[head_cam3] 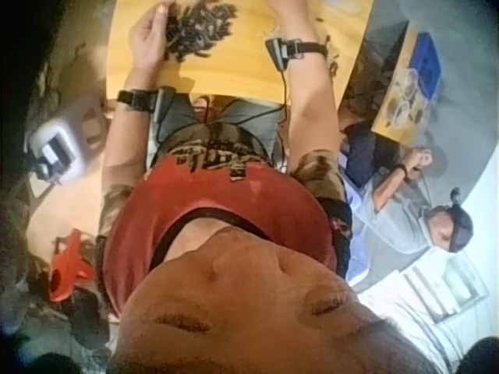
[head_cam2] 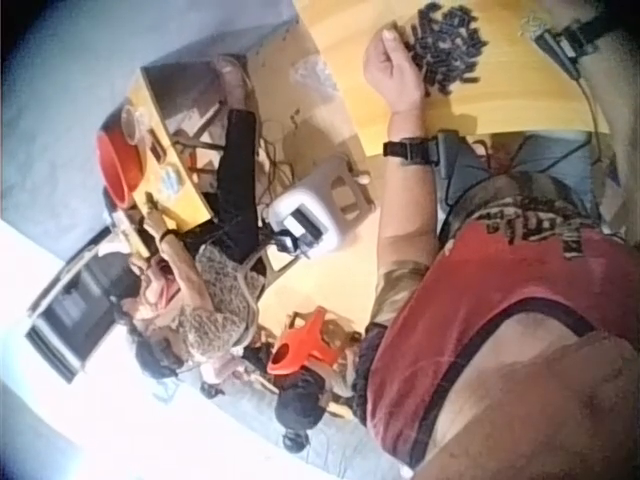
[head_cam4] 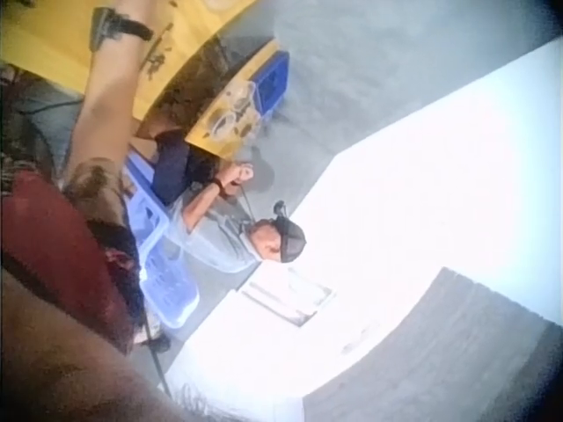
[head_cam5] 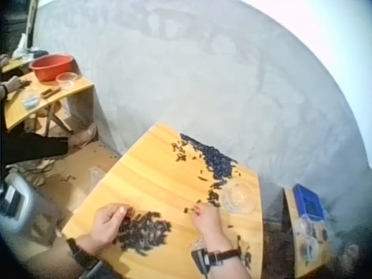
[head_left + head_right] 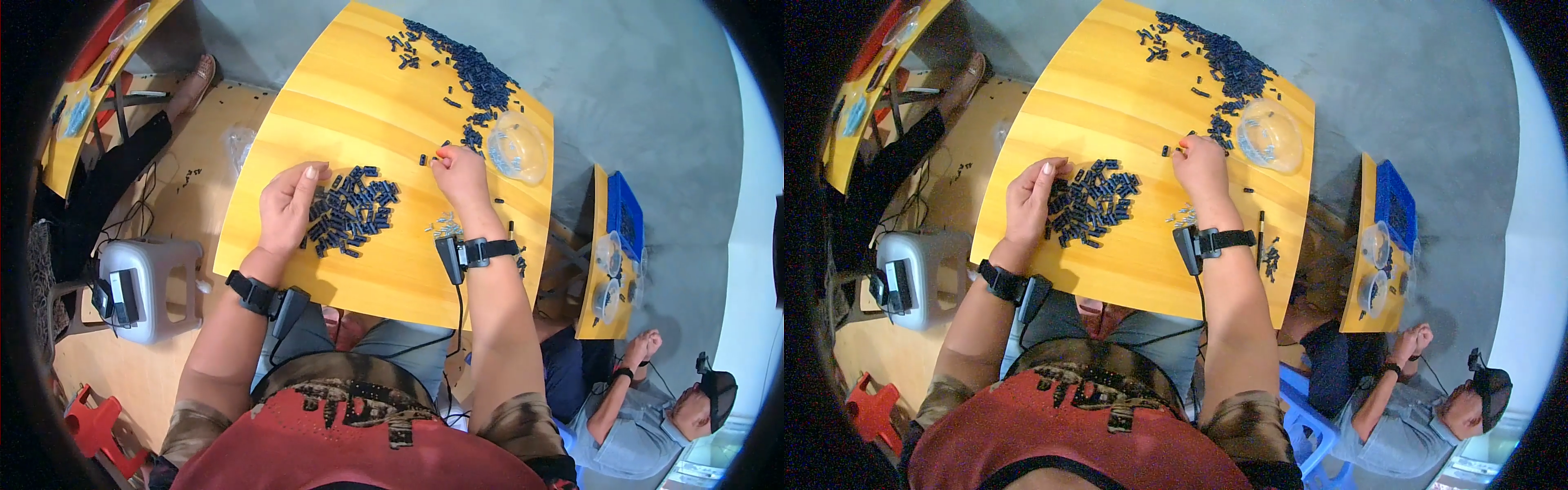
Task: The person is assembling small black cylindrical components by inserting silver pins into them manually.
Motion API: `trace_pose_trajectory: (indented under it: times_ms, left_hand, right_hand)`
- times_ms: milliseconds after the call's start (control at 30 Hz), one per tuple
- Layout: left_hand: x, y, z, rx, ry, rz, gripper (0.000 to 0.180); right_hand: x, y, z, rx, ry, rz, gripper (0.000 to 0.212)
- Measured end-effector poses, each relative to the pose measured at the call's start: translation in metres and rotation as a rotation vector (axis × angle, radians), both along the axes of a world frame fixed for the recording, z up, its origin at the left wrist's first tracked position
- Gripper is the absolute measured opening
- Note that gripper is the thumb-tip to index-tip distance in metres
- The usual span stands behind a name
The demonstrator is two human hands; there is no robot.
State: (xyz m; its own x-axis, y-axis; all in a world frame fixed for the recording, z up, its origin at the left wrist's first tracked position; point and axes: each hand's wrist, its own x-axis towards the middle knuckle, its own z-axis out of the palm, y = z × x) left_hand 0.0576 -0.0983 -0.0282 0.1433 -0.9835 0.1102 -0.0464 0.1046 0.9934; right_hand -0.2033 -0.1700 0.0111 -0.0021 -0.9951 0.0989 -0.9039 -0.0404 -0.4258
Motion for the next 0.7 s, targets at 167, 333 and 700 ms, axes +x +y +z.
trace_pose_trajectory:
  times_ms: [167,333,700]
  left_hand:
    - [0.0,0.001,0.008,-0.004,-0.031,-0.011,0.034]
    - [0.003,0.005,0.012,0.041,-0.062,-0.08,0.038]
    - [0.002,0.002,0.005,-0.017,0.084,-0.064,0.03]
  right_hand:
    - [0.001,0.001,-0.008,-0.012,0.052,0.018,0.011]
    - [0.002,0.014,0.002,-0.029,0.02,0.008,0.01]
    - [-0.009,0.141,0.02,0.213,-0.772,-0.02,0.01]
